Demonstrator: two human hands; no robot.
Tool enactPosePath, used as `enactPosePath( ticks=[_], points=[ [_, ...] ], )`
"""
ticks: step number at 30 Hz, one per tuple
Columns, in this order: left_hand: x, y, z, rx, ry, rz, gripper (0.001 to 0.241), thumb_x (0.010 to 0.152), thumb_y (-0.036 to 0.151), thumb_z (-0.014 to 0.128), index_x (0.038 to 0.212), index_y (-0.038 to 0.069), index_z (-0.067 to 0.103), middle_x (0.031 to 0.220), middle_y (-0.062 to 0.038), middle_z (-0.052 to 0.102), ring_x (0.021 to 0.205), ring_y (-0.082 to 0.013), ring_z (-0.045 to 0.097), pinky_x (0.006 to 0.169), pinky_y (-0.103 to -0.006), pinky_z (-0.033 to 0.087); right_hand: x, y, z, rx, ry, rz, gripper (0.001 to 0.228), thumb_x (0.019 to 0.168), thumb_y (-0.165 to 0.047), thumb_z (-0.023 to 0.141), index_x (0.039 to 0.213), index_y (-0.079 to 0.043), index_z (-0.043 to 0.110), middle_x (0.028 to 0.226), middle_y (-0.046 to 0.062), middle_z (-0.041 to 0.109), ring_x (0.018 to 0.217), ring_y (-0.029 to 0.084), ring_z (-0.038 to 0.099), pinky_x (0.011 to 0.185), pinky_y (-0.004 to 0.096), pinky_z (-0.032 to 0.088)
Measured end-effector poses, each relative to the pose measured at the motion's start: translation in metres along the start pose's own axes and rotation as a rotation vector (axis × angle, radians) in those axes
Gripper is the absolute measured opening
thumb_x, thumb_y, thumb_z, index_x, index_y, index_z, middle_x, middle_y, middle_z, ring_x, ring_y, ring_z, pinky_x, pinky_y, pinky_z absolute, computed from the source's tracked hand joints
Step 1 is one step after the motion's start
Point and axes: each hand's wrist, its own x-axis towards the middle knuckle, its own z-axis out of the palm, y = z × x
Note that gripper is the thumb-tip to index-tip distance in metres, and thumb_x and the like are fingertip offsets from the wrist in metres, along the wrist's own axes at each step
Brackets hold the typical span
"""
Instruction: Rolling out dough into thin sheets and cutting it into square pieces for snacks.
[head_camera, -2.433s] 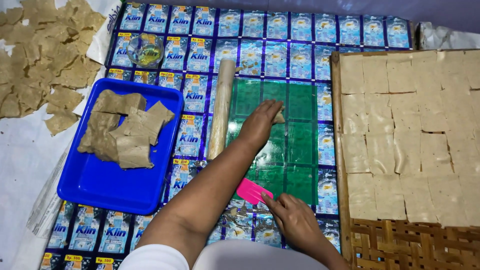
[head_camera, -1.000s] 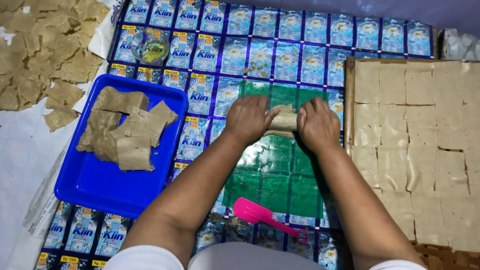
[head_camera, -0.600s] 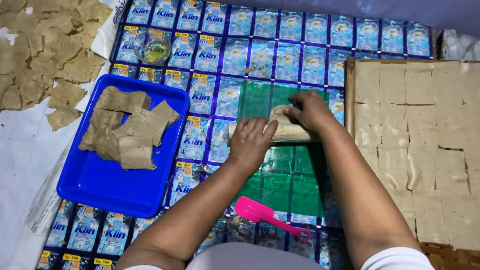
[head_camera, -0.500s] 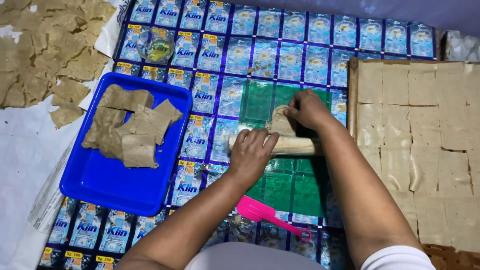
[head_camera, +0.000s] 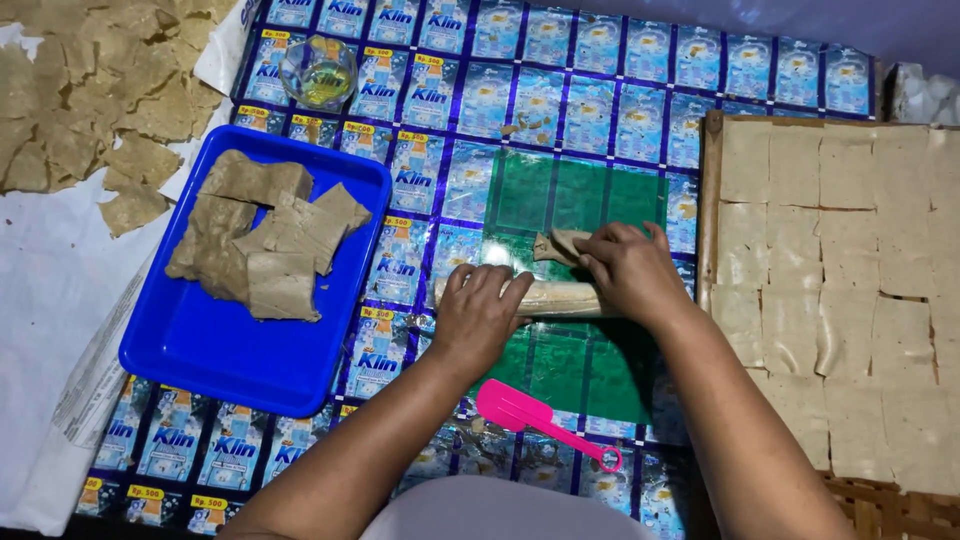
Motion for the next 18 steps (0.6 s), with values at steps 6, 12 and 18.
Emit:
enactPosePath(
  ticks=[6,12,18],
  points=[
    [0.075,-0.023,-0.018,0.025,0.089,0.151,0.06,0.074,0.028,0.089,0.127,0.015,0.064,0.111,-0.007,0.065,0.112,-0.0269,0.062,0.095,-0.0463,0.044,0.014,0.009,-0.028,0.104,0.004,0.287,0.032,0.104,-0.037,0.06,0.108,-0.01,0.076,0.107,0.015,0.07,0.095,0.043,0.066,0.086,0.054,0.051],
    [0.109,-0.05,0.004,-0.033,-0.111,0.196,0.067,0.068,0.044,0.087,0.127,0.022,0.065,0.107,-0.008,0.066,0.107,-0.0288,0.061,0.085,-0.0485,0.043,0.02,0.033,0.003,0.007,-0.034,0.359,0.04,0.106,-0.039,0.049,0.102,-0.009,0.075,0.106,0.016,0.069,0.092,0.044,0.066,0.078,0.056,0.051],
    [0.092,-0.036,0.009,0.054,-0.122,0.144,0.065,0.073,0.049,0.078,0.13,0.021,0.066,0.105,-0.009,0.066,0.106,-0.0306,0.061,0.085,-0.0498,0.043,0.012,0.043,0.029,-0.143,0.111,0.248,0.031,0.105,-0.028,0.048,0.096,-0.008,0.069,0.098,0.015,0.068,0.092,0.037,0.068,0.08,0.053,0.053]
  ],
)
